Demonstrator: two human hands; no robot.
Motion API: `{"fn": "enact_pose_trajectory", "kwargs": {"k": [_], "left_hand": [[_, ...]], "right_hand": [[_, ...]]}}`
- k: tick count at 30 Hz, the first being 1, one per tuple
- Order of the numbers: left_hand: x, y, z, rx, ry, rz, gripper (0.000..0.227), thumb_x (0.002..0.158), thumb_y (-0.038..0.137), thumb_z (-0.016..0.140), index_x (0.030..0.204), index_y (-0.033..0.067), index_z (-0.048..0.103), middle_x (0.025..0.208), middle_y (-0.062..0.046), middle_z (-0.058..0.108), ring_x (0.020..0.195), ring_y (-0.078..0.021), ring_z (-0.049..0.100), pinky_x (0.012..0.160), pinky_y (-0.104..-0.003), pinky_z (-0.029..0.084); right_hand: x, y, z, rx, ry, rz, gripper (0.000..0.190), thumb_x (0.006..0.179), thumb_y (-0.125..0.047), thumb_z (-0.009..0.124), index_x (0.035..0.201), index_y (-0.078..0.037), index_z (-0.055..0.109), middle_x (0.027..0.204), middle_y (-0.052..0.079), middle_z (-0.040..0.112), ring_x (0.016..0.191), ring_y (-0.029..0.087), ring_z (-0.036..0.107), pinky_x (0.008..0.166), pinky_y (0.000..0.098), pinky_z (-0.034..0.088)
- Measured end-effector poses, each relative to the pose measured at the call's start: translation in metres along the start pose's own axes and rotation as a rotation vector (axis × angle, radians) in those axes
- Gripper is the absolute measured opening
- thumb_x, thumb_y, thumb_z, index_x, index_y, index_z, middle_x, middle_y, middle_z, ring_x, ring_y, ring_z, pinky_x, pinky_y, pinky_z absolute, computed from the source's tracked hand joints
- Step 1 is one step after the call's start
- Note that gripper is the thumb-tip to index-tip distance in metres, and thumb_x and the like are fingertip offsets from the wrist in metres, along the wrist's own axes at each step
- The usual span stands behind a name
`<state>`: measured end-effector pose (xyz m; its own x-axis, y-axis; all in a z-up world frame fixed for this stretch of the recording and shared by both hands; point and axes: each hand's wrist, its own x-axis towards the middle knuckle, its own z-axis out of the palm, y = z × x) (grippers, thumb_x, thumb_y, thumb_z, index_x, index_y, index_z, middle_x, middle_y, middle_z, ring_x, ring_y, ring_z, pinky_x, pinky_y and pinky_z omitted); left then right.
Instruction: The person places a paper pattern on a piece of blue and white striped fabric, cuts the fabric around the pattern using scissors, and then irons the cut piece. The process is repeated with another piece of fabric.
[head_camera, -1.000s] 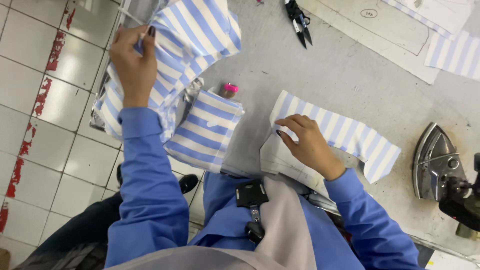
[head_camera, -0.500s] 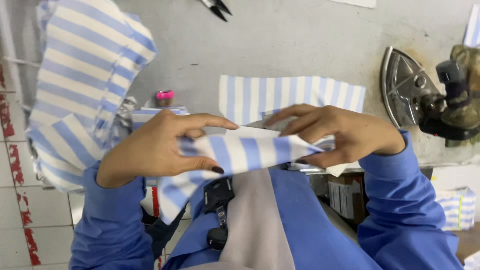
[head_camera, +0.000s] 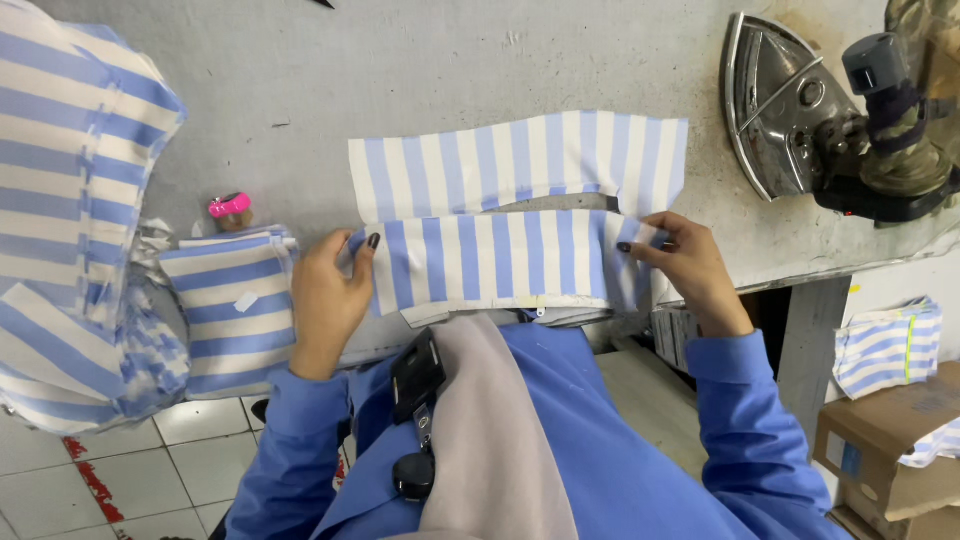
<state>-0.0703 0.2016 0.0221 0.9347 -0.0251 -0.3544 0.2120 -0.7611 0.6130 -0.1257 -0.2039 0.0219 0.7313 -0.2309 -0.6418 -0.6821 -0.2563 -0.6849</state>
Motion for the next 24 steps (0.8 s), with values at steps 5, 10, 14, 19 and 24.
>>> {"fn": "enact_pose_trajectory", "kwargs": {"k": [5, 10, 14, 19, 24], "left_hand": [[0.014, 0.015, 0.016, -0.245, 0.407, 0.188, 0.014, 0.097, 0.020, 0.058, 0.094, 0.0074, 0.064, 0.069, -0.011, 0.065, 0.066, -0.0281, 0.066, 0.056, -0.030, 0.050], [0.062, 0.026, 0.042, 0.159, 0.610, 0.380, 0.008, 0.091, 0.013, 0.060, 0.098, 0.0091, 0.061, 0.075, -0.006, 0.069, 0.060, -0.0222, 0.069, 0.050, -0.029, 0.054], [0.061, 0.031, 0.041, 0.378, 0.674, 0.276, 0.018, 0.090, 0.022, 0.062, 0.103, 0.0103, 0.057, 0.076, -0.002, 0.062, 0.057, -0.0181, 0.066, 0.049, -0.027, 0.052], [0.039, 0.043, 0.021, 0.160, 0.716, 0.297, 0.040, 0.086, 0.015, 0.063, 0.123, 0.0080, 0.049, 0.113, -0.009, 0.046, 0.088, -0.0270, 0.050, 0.074, -0.037, 0.038], [0.001, 0.063, -0.008, -0.142, 0.623, 0.360, 0.025, 0.093, 0.016, 0.051, 0.114, 0.0026, 0.054, 0.111, -0.013, 0.055, 0.102, -0.0300, 0.055, 0.088, -0.041, 0.043]], "right_hand": [[0.018, -0.018, -0.025, 0.265, 0.142, -0.158, 0.020, 0.082, -0.003, 0.072, 0.099, -0.001, 0.062, 0.080, 0.010, 0.058, 0.068, 0.018, 0.063, 0.057, 0.0264, 0.056], [0.082, -0.016, -0.037, -0.484, 0.434, -0.510, 0.024, 0.078, 0.005, 0.077, 0.099, 0.001, 0.066, 0.079, 0.015, 0.061, 0.064, 0.026, 0.064, 0.048, 0.0316, 0.044], [0.067, -0.080, 0.015, -1.039, 0.562, -0.681, 0.045, 0.064, 0.004, 0.079, 0.105, -0.001, 0.062, 0.093, 0.015, 0.057, 0.083, 0.037, 0.058, 0.069, 0.0444, 0.046], [0.078, -0.125, 0.074, -0.984, -0.047, -0.793, 0.059, 0.072, -0.021, 0.080, 0.122, -0.007, 0.052, 0.104, 0.010, 0.052, 0.101, 0.030, 0.050, 0.092, 0.0398, 0.036], [0.056, -0.192, 0.080, -0.896, -0.854, -0.598, 0.026, 0.078, -0.026, 0.064, 0.099, -0.011, 0.064, 0.096, 0.005, 0.064, 0.091, 0.023, 0.061, 0.087, 0.0385, 0.037]]}}
